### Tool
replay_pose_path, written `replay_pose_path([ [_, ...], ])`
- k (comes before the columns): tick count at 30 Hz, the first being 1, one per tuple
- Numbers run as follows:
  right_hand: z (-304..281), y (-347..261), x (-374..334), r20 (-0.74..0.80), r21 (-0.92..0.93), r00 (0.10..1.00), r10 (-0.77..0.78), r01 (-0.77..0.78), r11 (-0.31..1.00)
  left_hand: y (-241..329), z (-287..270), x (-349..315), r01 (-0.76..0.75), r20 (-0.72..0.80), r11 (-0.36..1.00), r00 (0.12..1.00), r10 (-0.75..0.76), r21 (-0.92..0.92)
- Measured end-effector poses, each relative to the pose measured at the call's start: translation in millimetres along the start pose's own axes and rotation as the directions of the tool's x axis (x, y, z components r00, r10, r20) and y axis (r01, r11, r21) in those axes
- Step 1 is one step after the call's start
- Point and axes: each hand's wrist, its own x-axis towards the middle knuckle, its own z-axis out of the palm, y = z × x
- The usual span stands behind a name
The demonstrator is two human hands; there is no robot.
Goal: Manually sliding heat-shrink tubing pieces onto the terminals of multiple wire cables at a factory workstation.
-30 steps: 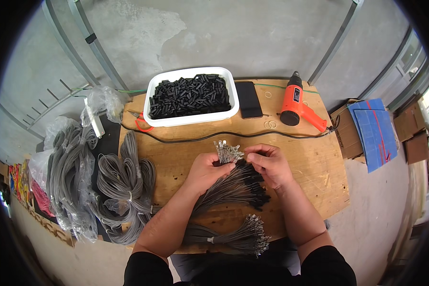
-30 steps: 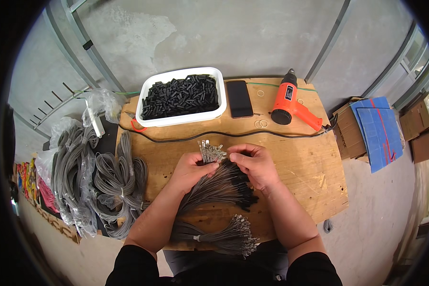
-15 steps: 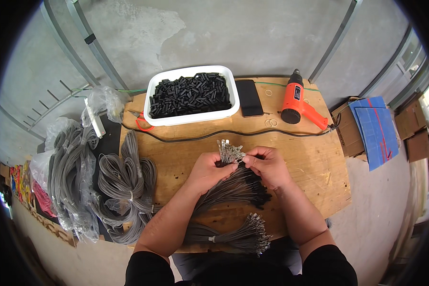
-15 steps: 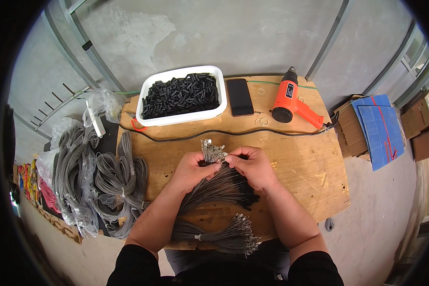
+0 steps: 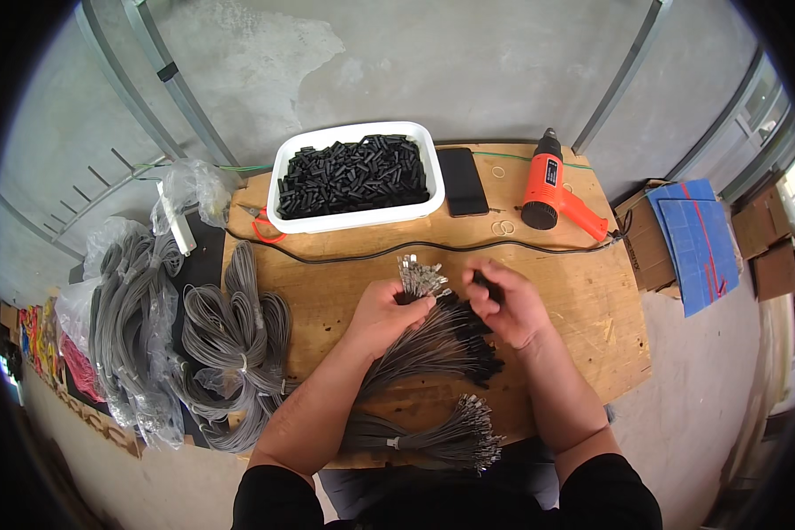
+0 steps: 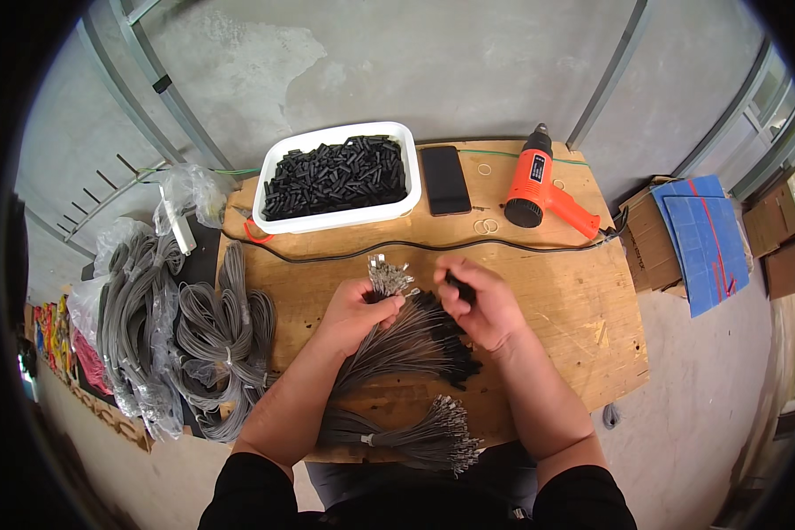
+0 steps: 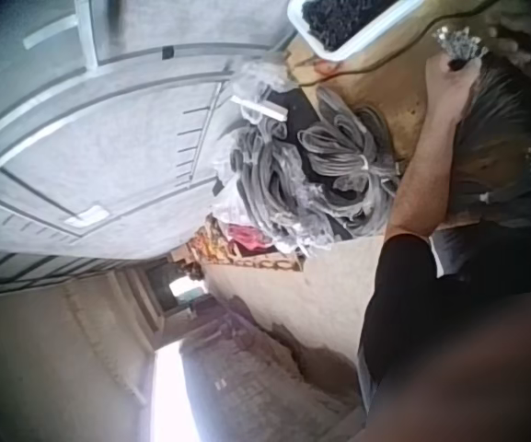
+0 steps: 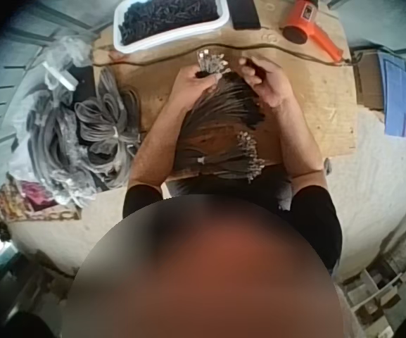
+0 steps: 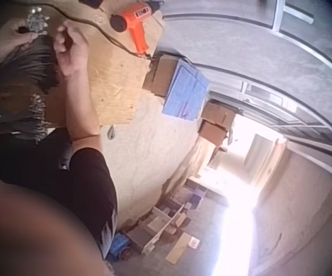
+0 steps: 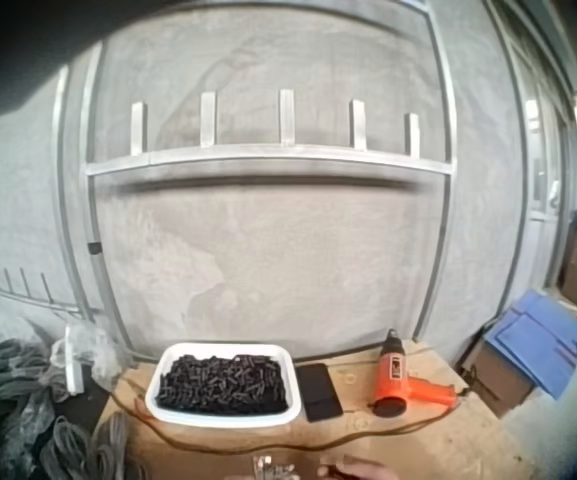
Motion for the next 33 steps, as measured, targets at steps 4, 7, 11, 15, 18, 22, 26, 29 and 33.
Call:
replay_pose_path([
  [4,-9,-1,6,-0.118,0.067,0.991,-0.067,0.075,0.995,2,0,1,0.014,-0.016,0.996,1.0,-0.015,-0.086],
  [7,-10,0,7,-0.08,-0.002,0.994,-0.081,0.081,0.997,-1,-2,3,0.016,-0.022,0.997,1.0,-0.018,-0.08],
  [11,-2,1,4,-0.095,-0.074,0.991,-0.099,0.092,0.993,0,-1,3,0.013,-0.026,0.996,1.0,-0.016,-0.089],
  [15,-1,2,3,-0.102,-0.064,0.99,-0.1,0.094,0.994,1,-1,2,0.007,-0.022,0.997,1.0,-0.009,-0.077],
  [18,-6,1,4,-0.078,-0.025,0.994,-0.08,0.078,0.997,2,0,2,0.008,-0.026,0.996,1.0,-0.011,-0.084],
  [22,-14,-2,5,-0.116,0.126,0.988,-0.106,0.121,0.985,2,0,1,0.012,-0.033,0.997,0.999,-0.014,-0.074],
  [26,-11,-3,6,-0.082,0.161,0.995,-0.053,0.066,0.985,-2,-2,3,0.014,-0.023,0.998,1.0,-0.016,-0.061],
  [29,-15,-3,7,-0.147,0.118,0.989,-0.001,0.019,0.993,1,-1,2,0.01,-0.043,0.998,0.999,-0.013,-0.063],
  [33,-4,-1,3,-0.17,-0.123,0.978,-0.118,0.098,0.988,3,0,2,0.026,-0.057,0.996,0.998,-0.031,-0.086],
])
